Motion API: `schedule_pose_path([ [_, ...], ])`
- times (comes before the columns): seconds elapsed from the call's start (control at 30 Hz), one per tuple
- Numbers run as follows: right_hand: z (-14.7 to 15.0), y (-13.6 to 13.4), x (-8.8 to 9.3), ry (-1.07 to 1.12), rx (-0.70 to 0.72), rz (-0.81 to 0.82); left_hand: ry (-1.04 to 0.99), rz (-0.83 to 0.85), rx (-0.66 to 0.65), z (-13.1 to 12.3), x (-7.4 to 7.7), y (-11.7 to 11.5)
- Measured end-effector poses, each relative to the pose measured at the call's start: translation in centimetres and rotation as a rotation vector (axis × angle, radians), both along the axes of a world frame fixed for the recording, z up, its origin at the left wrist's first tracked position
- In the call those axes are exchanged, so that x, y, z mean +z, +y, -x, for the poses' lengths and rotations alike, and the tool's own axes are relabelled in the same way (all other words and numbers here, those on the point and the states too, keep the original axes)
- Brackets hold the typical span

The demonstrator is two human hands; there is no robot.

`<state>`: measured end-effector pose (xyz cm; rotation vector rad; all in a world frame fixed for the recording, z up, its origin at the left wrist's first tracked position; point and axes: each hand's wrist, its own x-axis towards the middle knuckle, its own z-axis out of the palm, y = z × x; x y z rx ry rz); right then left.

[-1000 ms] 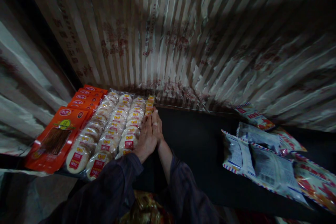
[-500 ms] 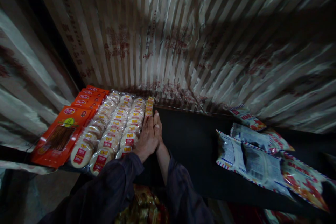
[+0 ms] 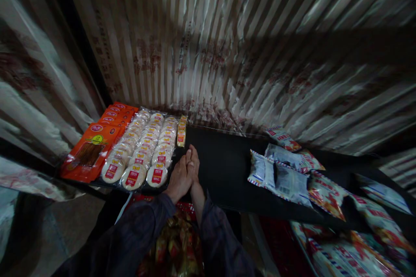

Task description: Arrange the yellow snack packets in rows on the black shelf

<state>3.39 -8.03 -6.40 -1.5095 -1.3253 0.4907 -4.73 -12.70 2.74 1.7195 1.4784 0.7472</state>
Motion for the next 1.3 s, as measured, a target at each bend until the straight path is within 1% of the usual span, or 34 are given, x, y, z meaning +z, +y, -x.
schedule_pose_path([
  [0.1, 0.3, -1.5, 0.4, 0.033, -0.037, 0.042, 0.001, 0.014, 0.009, 0.4, -0.4, -1.9],
  [0.27, 1.2, -4.7, 0.8, 0.029, 0.005, 0.007, -0.02, -0.059, 0.017, 1.2, -2.2, -4.7],
  [0.33, 1.6, -6.0, 0.8, 0.015, 0.021, 0.008, -0.023, -0.097, 0.014, 1.6, -2.7, -5.6],
  [0.43, 1.9, -7.6, 0.4, -0.008, 0.042, 0.001, -0.032, -0.136, 0.021, 2.3, -3.0, -6.9],
  [0.5, 2.0, -8.3, 0.2, -0.03, 0.054, -0.008, -0.049, -0.16, 0.029, 2.8, -3.1, -7.7],
  [0.6, 2.2, -9.2, 0.0, -0.105, 0.068, 0.021, -0.081, -0.187, 0.025, 3.7, -3.6, -8.9],
  [0.7, 2.8, -10.4, -0.1, -0.184, 0.076, 0.043, -0.089, -0.204, 0.011, 4.7, -4.8, -10.1],
  [0.87, 3.9, -12.8, -0.6, -0.227, 0.085, 0.01, -0.086, -0.2, -0.025, 6.1, -6.8, -12.5],
  [0.93, 4.3, -13.7, -0.7, -0.29, 0.093, 0.009, -0.039, -0.177, -0.033, 6.7, -7.2, -13.4],
  [1.0, 4.8, -14.9, -0.8, -0.377, 0.105, 0.011, 0.032, -0.112, -0.041, 7.6, -7.6, -14.4],
  [1.07, 5.3, -16.4, -1.0, -0.459, 0.118, 0.025, 0.092, -0.043, -0.076, 8.6, -8.1, -15.3],
  [1.13, 6.0, -18.0, -1.3, -0.521, 0.132, 0.057, 0.133, -0.018, -0.129, 9.8, -8.8, -16.0],
  [1.2, 6.9, -19.6, -2.0, -0.555, 0.155, 0.113, 0.205, 0.01, -0.145, 10.8, -9.8, -16.4],
  [1.3, 8.3, -21.6, -3.4, -0.532, 0.22, 0.262, 0.394, 0.093, -0.098, 12.4, -11.5, -16.9],
])
